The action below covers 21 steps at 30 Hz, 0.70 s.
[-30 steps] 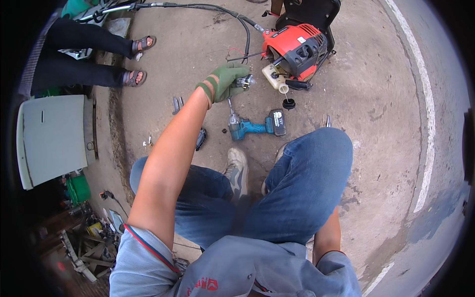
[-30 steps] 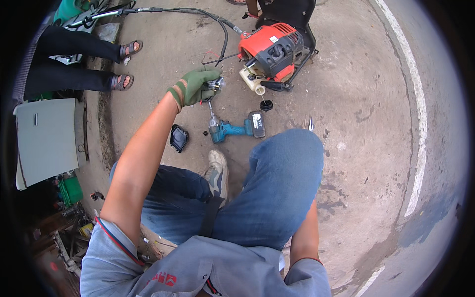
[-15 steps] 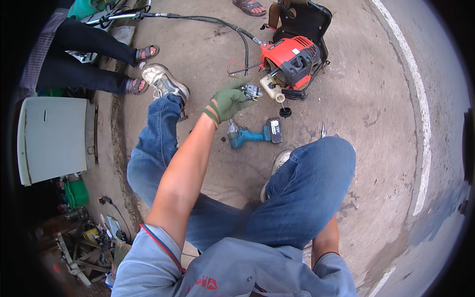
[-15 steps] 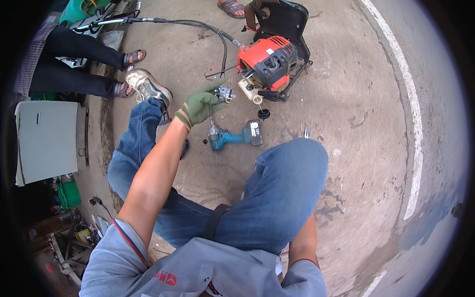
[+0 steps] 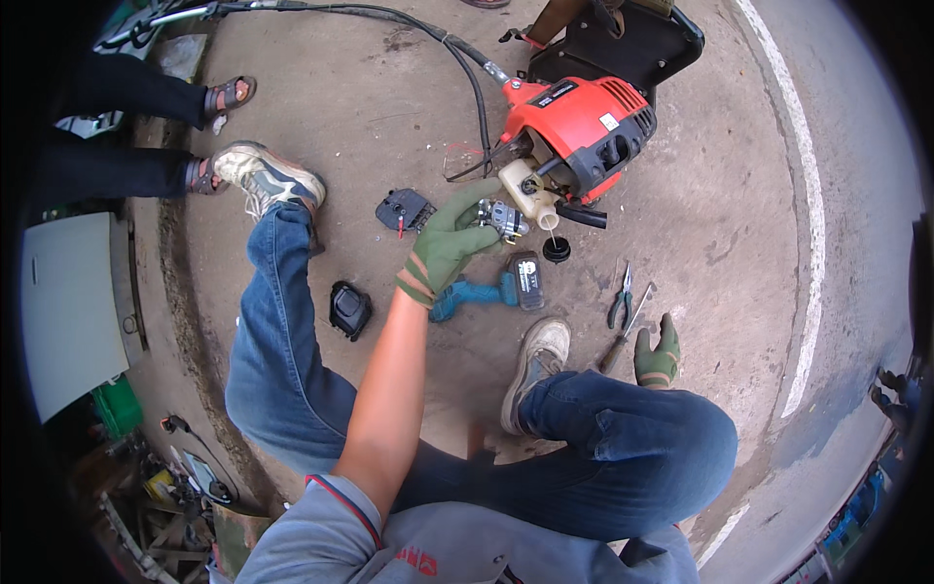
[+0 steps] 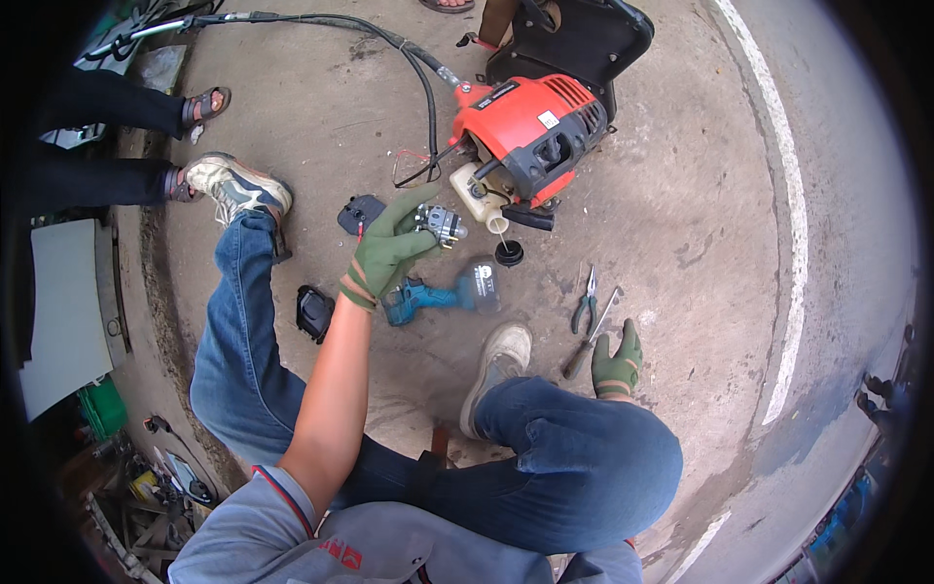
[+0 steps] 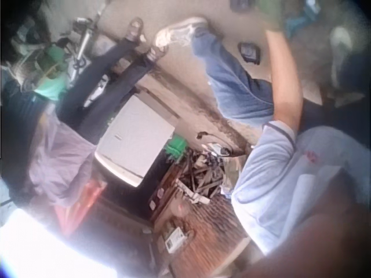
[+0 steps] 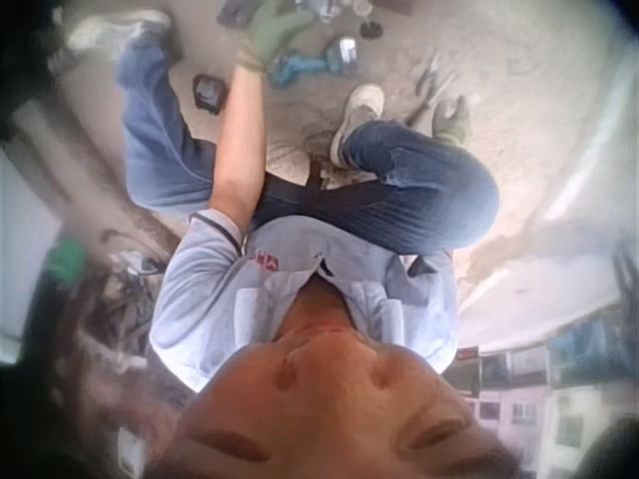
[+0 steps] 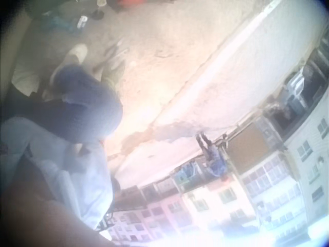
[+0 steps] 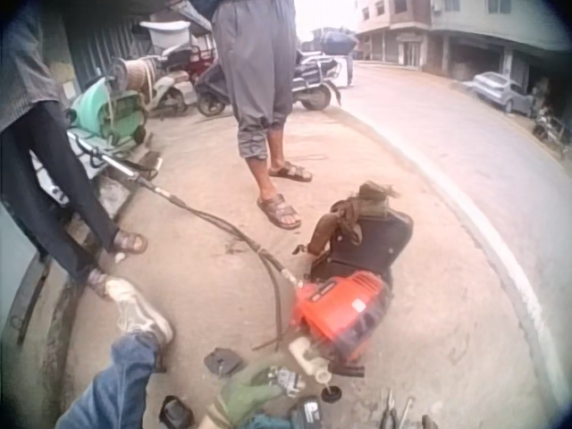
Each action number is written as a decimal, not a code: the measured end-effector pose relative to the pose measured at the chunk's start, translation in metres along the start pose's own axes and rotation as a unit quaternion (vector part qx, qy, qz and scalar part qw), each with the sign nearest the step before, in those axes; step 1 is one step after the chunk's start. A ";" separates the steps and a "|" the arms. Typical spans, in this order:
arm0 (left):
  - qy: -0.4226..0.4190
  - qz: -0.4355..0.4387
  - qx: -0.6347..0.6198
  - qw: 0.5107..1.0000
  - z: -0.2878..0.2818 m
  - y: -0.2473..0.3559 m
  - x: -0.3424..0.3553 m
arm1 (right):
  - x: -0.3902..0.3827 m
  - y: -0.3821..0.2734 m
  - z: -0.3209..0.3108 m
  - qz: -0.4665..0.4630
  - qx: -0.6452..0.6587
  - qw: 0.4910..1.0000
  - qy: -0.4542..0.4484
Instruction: The person disassembles a small engine carburetor using a cordless impact driver and a screwdriver, removes the unit, and then reassembles it back onto the engine. The person handles the carburetor, engine cover, and various fasteners during the process.
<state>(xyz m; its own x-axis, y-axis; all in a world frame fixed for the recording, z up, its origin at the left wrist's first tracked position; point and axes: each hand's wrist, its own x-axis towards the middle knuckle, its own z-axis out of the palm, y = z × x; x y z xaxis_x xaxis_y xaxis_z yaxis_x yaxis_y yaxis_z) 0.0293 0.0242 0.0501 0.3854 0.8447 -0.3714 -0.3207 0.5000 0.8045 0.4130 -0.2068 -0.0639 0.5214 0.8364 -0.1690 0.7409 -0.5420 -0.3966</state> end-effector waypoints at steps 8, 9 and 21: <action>0.067 -0.013 0.028 0.997 -0.008 0.013 0.039 | 0.070 -0.249 -0.095 -0.197 0.251 0.940 -0.118; 0.077 -0.019 0.041 0.996 -0.010 0.011 0.044 | 0.072 -0.264 -0.090 -0.220 0.263 0.929 -0.141; 0.063 -0.056 0.022 0.996 0.000 -0.002 0.060 | 0.098 -0.309 -0.030 -0.197 0.192 0.946 -0.169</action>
<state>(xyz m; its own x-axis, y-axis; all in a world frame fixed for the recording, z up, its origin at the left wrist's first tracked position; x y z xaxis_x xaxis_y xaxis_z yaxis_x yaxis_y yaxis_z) 0.0534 0.0742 0.0264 0.3037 0.8024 -0.5138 -0.2426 0.5866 0.7727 0.2476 0.0403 0.0697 0.0237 0.9809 -0.1930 0.6068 -0.1675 -0.7770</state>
